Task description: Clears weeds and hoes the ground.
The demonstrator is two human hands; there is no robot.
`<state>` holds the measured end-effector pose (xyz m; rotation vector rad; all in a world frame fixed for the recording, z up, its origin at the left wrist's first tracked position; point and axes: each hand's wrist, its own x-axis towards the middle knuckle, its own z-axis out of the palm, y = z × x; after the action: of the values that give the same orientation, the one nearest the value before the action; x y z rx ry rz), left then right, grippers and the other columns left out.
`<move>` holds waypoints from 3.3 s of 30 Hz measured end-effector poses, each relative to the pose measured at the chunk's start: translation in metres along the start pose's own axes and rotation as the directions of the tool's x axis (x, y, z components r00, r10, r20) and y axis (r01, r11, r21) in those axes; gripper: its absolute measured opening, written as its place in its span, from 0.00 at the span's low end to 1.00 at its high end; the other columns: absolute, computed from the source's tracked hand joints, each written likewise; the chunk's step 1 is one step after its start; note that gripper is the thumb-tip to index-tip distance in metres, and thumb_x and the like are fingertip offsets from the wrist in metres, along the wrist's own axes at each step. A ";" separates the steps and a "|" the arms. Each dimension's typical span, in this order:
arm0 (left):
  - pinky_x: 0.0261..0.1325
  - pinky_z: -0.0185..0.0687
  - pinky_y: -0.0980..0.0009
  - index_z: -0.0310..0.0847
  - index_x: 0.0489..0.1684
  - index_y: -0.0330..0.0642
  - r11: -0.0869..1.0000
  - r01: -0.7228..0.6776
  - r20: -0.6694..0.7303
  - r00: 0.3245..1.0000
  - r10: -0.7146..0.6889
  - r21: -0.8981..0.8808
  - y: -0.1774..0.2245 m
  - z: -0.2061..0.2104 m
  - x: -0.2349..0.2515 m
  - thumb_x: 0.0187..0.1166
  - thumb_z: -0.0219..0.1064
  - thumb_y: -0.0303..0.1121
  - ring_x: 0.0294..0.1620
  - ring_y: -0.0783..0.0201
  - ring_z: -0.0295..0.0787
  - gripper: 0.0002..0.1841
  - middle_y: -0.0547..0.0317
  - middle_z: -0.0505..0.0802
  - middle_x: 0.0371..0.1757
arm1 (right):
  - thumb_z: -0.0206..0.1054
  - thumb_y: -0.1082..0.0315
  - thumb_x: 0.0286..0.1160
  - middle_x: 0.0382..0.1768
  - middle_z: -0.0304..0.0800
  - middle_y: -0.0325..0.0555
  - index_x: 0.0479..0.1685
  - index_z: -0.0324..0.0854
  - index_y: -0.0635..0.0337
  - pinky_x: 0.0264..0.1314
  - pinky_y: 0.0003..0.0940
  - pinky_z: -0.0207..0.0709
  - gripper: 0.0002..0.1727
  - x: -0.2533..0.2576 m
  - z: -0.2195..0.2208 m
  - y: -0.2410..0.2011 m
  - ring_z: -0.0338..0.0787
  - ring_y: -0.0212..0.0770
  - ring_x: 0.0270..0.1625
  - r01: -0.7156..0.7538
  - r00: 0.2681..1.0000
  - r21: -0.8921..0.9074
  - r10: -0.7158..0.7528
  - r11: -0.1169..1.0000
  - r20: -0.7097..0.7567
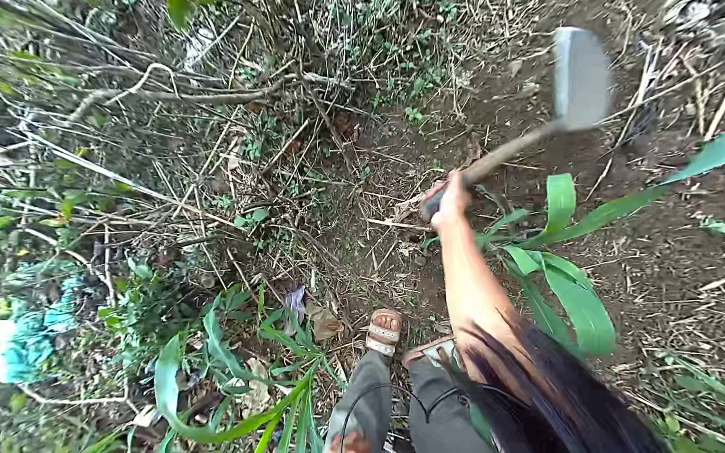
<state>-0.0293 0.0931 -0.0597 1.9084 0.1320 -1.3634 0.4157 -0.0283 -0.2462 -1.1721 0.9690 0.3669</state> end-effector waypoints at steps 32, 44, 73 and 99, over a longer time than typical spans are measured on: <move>0.81 0.65 0.48 0.95 0.43 0.42 0.996 0.092 0.134 0.987 -0.093 0.018 0.006 0.002 0.005 0.81 0.62 0.44 0.73 0.49 0.82 0.17 0.52 0.94 0.58 | 0.61 0.56 0.90 0.19 0.76 0.43 0.53 0.72 0.65 0.22 0.37 0.84 0.17 -0.092 -0.059 0.103 0.81 0.38 0.16 -0.235 0.972 -0.151 0.228 0.960 -0.061; 0.82 0.64 0.49 0.95 0.40 0.42 0.998 0.066 0.114 0.991 -0.066 0.004 -0.005 0.015 0.000 0.79 0.60 0.45 0.73 0.50 0.82 0.19 0.53 0.95 0.57 | 0.65 0.61 0.80 0.16 0.77 0.41 0.46 0.75 0.62 0.23 0.39 0.83 0.12 -0.076 -0.109 0.105 0.80 0.38 0.15 -0.099 0.993 -0.345 0.115 0.933 0.026; 0.77 0.72 0.44 0.92 0.53 0.42 0.877 0.117 0.271 0.925 -0.267 0.465 0.033 -0.016 0.024 0.82 0.62 0.44 0.72 0.46 0.82 0.18 0.45 0.91 0.65 | 0.81 0.57 0.67 0.53 0.91 0.62 0.60 0.86 0.66 0.67 0.61 0.79 0.27 -0.359 -0.381 0.133 0.90 0.59 0.59 -0.558 0.826 -0.588 0.457 0.585 -0.329; 0.84 0.62 0.47 0.93 0.54 0.47 0.289 -0.423 0.492 0.837 -0.238 0.859 0.192 -0.082 0.078 0.79 0.64 0.46 0.78 0.48 0.77 0.18 0.54 0.91 0.67 | 0.72 0.65 0.80 0.27 0.79 0.41 0.54 0.79 0.66 0.25 0.27 0.74 0.14 -0.268 -0.313 0.120 0.76 0.32 0.22 -0.336 0.837 0.698 0.540 0.633 -0.087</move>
<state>0.1602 -0.0150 -0.0148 2.1843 -1.4577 -2.0878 0.0421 -0.2005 -0.1249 -0.3072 1.5073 0.2026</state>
